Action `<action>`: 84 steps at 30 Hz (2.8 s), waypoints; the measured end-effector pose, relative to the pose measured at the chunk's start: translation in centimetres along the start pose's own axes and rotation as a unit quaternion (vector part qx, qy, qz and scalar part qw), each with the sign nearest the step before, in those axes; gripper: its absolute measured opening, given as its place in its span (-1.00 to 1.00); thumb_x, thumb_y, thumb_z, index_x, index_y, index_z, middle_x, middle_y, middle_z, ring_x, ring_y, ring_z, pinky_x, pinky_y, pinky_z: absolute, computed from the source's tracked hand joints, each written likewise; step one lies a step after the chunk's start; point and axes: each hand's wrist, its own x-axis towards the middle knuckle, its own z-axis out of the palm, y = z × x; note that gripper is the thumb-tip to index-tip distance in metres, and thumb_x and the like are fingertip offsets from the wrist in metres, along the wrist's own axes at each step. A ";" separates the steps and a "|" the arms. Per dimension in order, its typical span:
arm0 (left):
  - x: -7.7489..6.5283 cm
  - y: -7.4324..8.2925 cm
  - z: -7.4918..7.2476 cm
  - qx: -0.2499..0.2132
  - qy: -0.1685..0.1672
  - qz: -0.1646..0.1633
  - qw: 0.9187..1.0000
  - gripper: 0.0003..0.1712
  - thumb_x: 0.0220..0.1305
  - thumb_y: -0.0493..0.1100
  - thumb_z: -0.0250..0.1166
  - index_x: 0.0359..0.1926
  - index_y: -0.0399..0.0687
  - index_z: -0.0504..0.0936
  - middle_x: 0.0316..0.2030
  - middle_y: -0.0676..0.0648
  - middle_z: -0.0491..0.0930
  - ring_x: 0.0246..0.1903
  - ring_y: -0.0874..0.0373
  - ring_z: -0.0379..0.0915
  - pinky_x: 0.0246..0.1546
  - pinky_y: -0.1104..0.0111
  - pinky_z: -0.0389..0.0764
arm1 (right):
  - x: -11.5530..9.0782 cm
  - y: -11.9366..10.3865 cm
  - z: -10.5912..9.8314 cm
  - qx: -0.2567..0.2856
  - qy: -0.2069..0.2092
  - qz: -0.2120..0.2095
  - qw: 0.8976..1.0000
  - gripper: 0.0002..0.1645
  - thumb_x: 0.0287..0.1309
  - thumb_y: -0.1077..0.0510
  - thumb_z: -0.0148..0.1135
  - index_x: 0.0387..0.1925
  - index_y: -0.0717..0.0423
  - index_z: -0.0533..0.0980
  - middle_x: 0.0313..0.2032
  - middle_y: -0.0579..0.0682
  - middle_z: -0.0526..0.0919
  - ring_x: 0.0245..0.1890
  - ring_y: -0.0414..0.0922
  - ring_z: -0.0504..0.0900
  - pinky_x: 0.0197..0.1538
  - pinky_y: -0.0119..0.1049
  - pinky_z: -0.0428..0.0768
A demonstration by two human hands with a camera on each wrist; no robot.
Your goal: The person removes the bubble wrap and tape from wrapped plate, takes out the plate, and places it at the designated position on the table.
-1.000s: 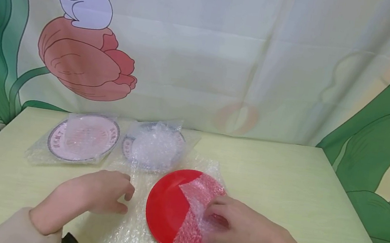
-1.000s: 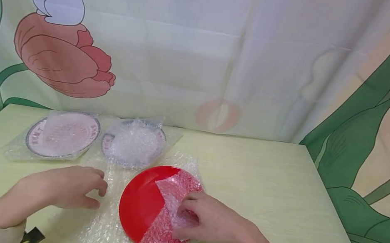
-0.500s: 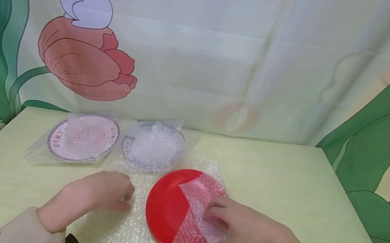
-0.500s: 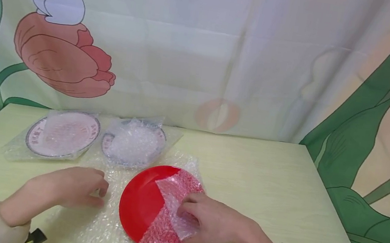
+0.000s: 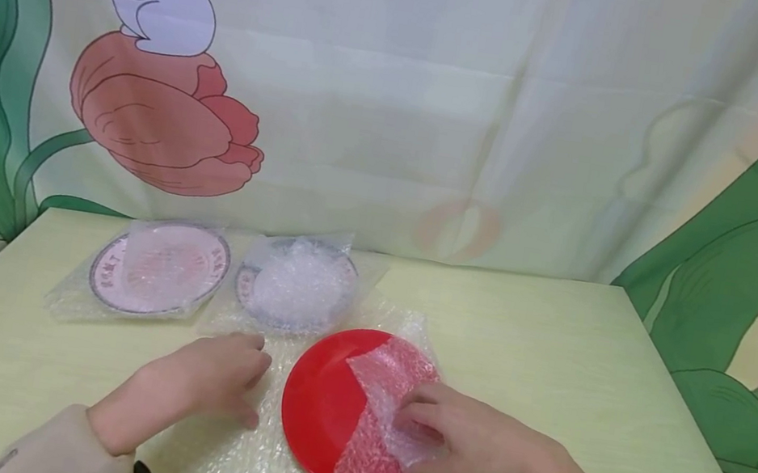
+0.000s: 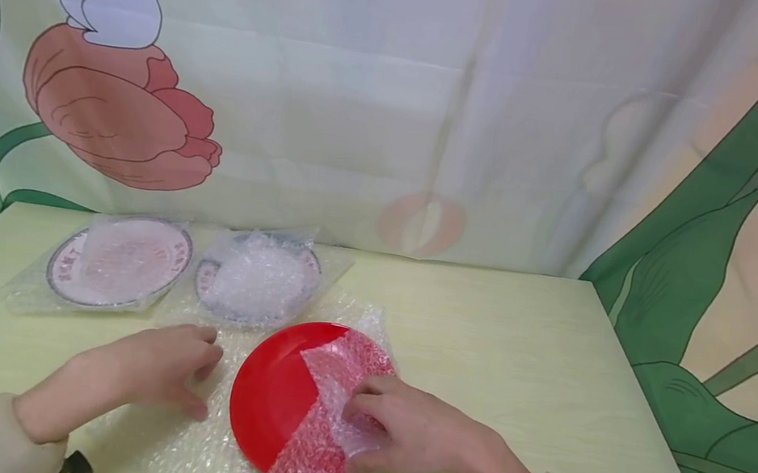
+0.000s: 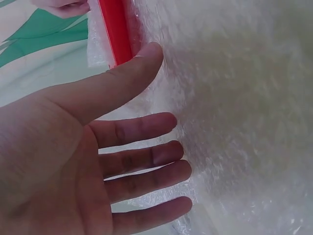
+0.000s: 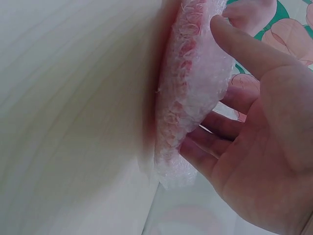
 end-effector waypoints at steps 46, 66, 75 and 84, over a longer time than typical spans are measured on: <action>0.2 0.7 0.2 0.002 0.003 -0.008 1.000 -0.39 -0.15 -0.13 0.72 -0.09 -0.12 0.60 -0.14 -0.08 0.39 -0.09 -0.03 0.36 -0.23 0.13 0.61 | 0.3 -0.4 -0.6 0.029 0.119 -0.008 0.992 -0.66 0.27 0.16 0.42 0.05 -0.04 0.56 -0.02 -0.25 0.49 -0.04 -0.21 0.53 0.00 -0.31 0.64; 0.1 0.8 0.1 -0.008 -0.007 -0.007 1.000 -0.43 -0.08 -0.16 0.69 -0.08 -0.13 0.58 -0.16 -0.06 0.36 -0.10 0.00 0.34 -0.24 0.16 0.61 | 0.1 0.2 -0.7 -0.041 0.216 -0.023 0.975 -0.56 0.03 0.41 0.50 -0.08 -0.01 0.61 0.06 -0.13 0.41 0.11 -0.15 0.41 0.05 -0.27 0.65; 0.1 0.9 0.0 -0.012 -0.009 -0.009 1.000 -0.43 -0.09 -0.17 0.69 -0.08 -0.16 0.58 -0.17 -0.07 0.35 -0.10 0.00 0.34 -0.21 0.16 0.62 | 0.3 0.3 -0.9 -0.097 0.221 -0.036 0.970 -0.58 -0.03 0.48 0.47 -0.12 0.09 0.68 0.10 -0.08 0.49 0.19 -0.09 0.42 0.10 -0.20 0.65; 0.1 0.9 0.1 -0.014 -0.007 -0.008 1.000 -0.43 -0.09 -0.18 0.69 -0.08 -0.16 0.58 -0.17 -0.07 0.36 -0.10 -0.01 0.34 -0.21 0.15 0.61 | 0.4 0.3 -1.0 -0.141 0.173 -0.060 0.973 -0.62 0.03 0.47 0.47 -0.08 0.19 0.68 0.06 -0.02 0.62 0.21 -0.06 0.52 0.21 -0.15 0.57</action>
